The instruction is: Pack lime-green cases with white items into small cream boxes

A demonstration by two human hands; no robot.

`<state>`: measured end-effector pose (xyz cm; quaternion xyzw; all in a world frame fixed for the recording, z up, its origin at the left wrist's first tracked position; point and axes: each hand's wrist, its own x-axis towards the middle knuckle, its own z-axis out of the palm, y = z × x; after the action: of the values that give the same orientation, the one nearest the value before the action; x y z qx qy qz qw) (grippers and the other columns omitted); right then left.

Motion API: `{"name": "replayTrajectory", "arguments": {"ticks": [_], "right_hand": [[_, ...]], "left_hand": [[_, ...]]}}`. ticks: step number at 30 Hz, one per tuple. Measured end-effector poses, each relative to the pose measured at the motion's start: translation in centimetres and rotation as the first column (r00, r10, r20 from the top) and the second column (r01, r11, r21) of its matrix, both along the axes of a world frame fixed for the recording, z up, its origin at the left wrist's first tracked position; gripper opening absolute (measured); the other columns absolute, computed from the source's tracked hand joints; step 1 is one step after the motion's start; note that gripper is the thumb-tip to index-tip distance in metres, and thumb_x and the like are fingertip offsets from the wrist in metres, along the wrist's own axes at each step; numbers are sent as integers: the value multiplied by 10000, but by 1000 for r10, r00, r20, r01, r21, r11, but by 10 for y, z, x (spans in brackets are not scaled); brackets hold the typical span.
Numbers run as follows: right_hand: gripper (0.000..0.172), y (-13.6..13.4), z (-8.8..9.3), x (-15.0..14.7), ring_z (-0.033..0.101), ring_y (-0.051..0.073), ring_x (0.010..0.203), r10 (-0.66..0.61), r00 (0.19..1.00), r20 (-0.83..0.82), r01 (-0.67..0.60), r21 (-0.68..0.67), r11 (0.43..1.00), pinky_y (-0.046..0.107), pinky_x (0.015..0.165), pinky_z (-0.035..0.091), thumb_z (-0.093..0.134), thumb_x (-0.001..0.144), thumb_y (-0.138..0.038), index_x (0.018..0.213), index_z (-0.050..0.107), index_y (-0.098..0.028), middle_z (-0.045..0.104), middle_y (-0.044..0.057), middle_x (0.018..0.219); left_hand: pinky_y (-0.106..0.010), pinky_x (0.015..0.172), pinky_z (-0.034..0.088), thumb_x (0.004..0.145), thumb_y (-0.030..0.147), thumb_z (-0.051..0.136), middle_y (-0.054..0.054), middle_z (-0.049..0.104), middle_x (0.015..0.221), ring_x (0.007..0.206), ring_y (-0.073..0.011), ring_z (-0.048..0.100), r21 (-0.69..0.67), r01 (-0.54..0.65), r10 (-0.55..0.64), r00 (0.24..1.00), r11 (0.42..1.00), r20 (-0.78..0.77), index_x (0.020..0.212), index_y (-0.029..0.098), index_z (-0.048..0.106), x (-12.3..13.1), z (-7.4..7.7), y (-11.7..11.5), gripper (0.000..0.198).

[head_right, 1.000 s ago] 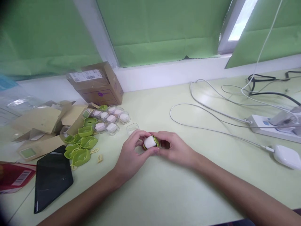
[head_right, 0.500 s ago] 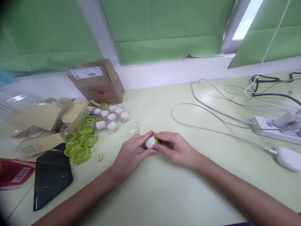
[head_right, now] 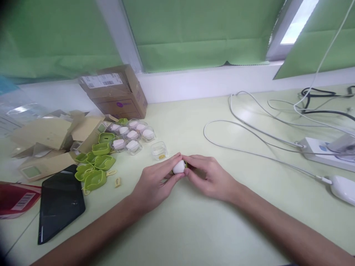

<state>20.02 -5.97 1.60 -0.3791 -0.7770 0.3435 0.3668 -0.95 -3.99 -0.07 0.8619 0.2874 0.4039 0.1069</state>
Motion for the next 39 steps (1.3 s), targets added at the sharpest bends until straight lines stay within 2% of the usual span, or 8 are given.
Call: {"name": "replayTrajectory", "arguments": {"ticks": [3,6,12,17,24,29,34,39], "right_hand": [[377,-1,-6,0,677,181,902,-36,999,5,36,99,994,328,858,566,510,977,-157,1304,663,-267,716,29,938],[396,-1,-8,-1,690,185,907,-50,999,0,50,136,989,321,854,577,517,961,-144,1300,670,-278,726,22,932],[432,1,-7,1,697,168,835,-20,1000,-22,22,105,994,327,840,595,508,971,-144,1347,655,-297,742,20,951],[528,2,-10,4,716,181,950,7,999,-46,0,146,989,337,839,606,510,966,-127,1456,552,-319,751,37,1079],[502,1,-13,1,717,188,985,-27,999,-18,30,206,978,342,852,608,516,962,-139,1436,573,-297,760,48,1092],[512,0,-14,-1,717,179,922,-60,998,-21,63,193,979,326,815,604,524,945,-126,1423,584,-299,760,26,985],[556,-2,-15,0,690,160,843,-63,998,-28,67,190,980,311,748,588,532,928,-104,1443,555,-311,744,15,957],[579,-2,-16,1,657,145,779,-55,998,-23,59,213,975,293,683,574,527,930,-108,1475,514,-302,724,21,940]], "left_hand": [[-326,949,625,986,246,592,-166,709,1275,1126,-233,725,96,-2,7,998,995,-55,1313,119,574,1,2,1,351],[-326,971,615,996,251,570,-172,709,1274,1151,-235,713,124,18,-6,995,992,-98,1311,115,570,0,2,2,343],[-340,990,606,1000,270,565,-170,694,1301,1182,-239,697,114,49,-33,990,992,-140,1336,136,557,-6,1,3,361],[-341,1008,592,1001,253,555,-174,672,1330,1183,-240,695,75,63,-50,984,995,-169,1316,135,571,-7,2,1,337],[-331,979,606,999,239,539,-134,707,1266,1154,-225,705,27,24,-20,990,999,-138,1297,154,566,-1,6,-5,311],[-339,969,616,986,229,551,-153,717,1241,1146,-234,710,58,-15,22,992,998,-125,1286,134,569,1,4,-8,315],[-359,967,622,993,243,542,-178,705,1266,1150,-251,710,119,-39,59,984,992,-167,1299,114,568,1,1,-8,332],[-363,970,620,1001,243,522,-172,699,1276,1160,-250,704,125,-30,54,980,992,-192,1323,116,551,0,0,-7,347]]}}
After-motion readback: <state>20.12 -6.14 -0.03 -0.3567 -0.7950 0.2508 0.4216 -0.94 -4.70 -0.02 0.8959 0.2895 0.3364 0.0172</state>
